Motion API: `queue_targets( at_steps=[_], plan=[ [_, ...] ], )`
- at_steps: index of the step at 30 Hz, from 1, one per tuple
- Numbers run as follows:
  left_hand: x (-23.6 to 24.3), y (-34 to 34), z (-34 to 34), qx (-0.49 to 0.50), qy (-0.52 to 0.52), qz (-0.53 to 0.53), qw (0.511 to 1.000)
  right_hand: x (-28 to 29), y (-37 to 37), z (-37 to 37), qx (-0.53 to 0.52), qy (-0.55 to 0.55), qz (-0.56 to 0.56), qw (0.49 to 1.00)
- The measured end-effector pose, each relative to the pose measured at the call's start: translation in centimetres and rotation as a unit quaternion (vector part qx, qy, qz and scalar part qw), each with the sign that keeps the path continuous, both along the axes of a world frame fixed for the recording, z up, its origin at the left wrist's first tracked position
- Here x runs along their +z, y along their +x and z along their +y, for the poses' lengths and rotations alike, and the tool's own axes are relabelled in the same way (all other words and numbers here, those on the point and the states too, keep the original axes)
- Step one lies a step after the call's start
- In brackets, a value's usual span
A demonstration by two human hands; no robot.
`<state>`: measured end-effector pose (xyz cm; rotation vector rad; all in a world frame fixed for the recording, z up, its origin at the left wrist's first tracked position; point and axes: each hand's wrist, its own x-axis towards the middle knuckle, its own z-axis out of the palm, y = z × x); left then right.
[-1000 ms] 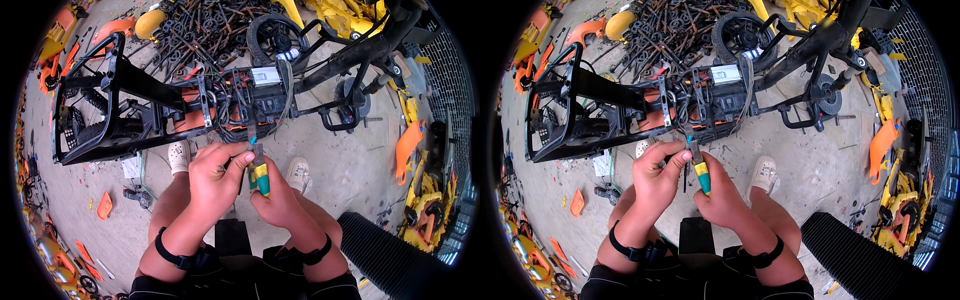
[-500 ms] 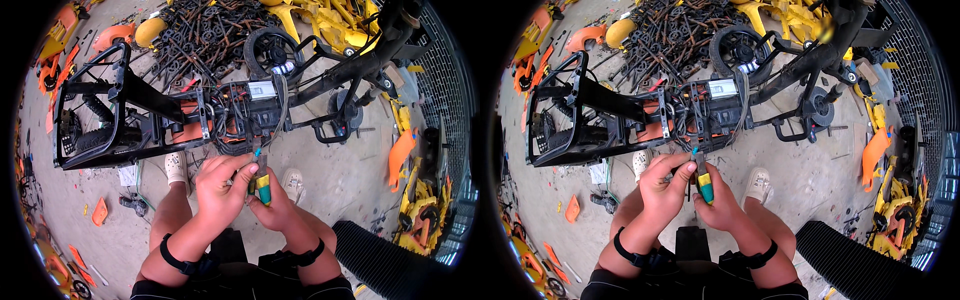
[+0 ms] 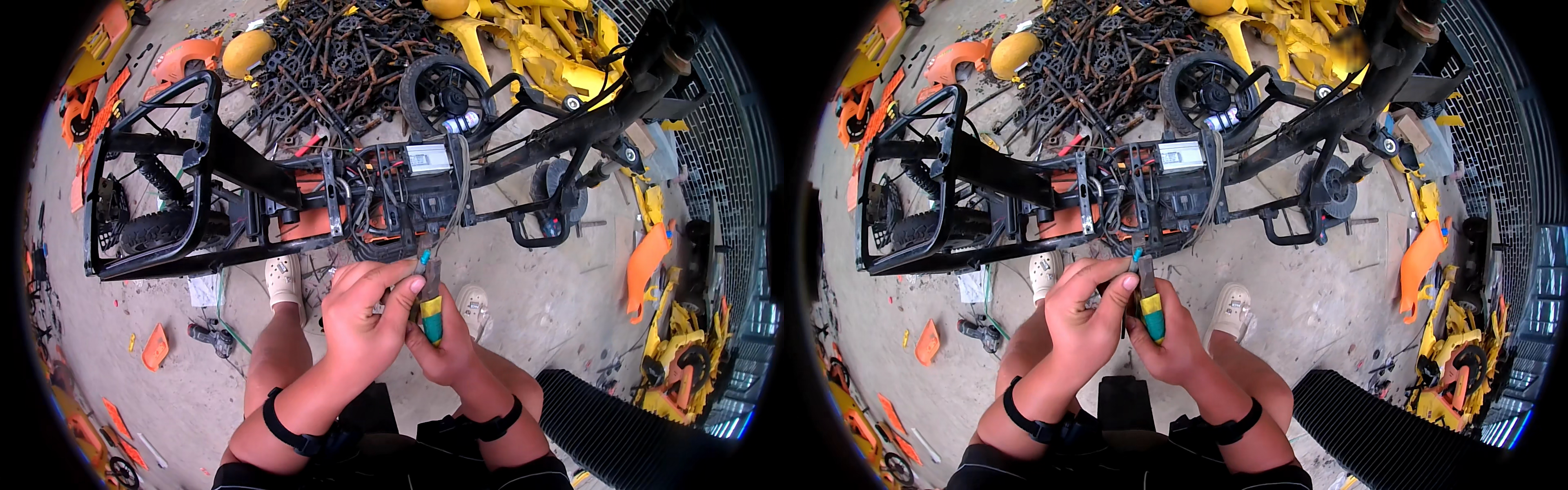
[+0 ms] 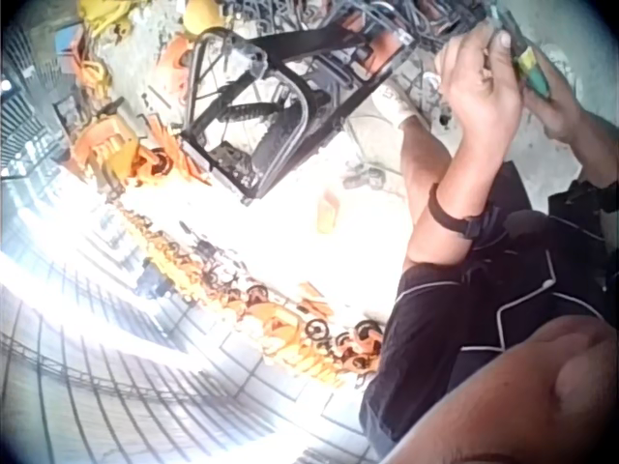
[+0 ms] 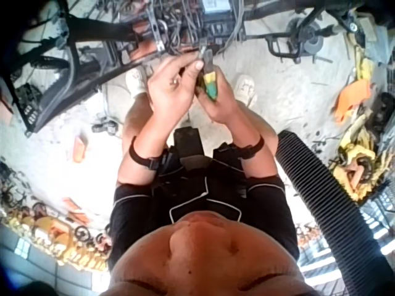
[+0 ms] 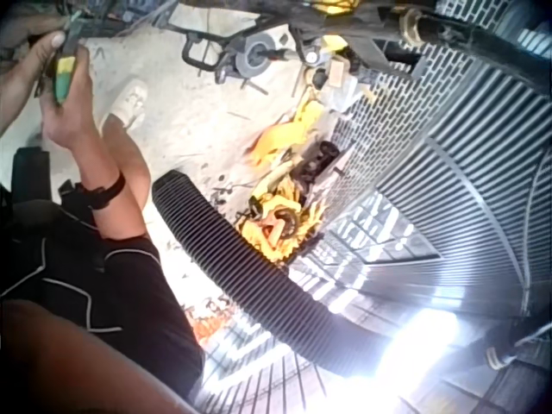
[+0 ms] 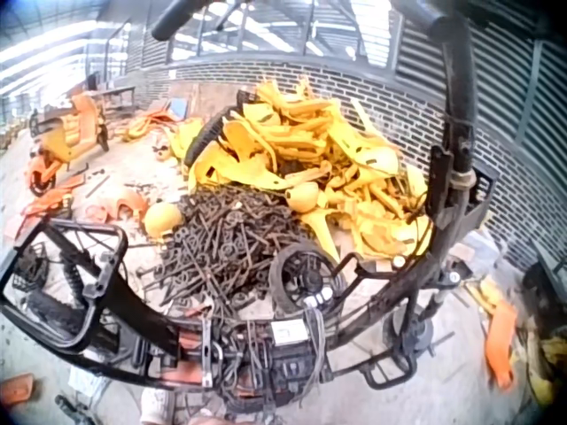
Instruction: The person strips the insulation from wires on a motorcycle frame using a pair of wire strippers.
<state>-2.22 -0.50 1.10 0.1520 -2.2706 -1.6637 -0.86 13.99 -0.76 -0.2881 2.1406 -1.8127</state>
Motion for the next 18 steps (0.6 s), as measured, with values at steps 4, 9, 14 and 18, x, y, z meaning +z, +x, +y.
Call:
queue_targets(
  at_steps=[4,9,14,18],
  plan=[
    [0.0,0.0,-0.1,0.003,-0.006,0.0,1.0,0.1,-0.2,0.0,0.008,0.004,-0.011,1.0],
    [0.3,-0.1,-0.1,0.0,0.001,-0.003,1.0,-0.4,-0.1,-0.1,0.0,0.003,0.002,1.0],
    [0.2,-0.1,0.2,-0.015,0.022,0.003,1.0,-0.5,-0.4,0.0,-0.004,0.022,0.059,0.998],
    [-0.1,-0.1,0.7,-0.015,0.047,-0.028,0.998,-2.4,-0.1,0.5,0.008,-0.019,-0.059,0.998]
  ],
)
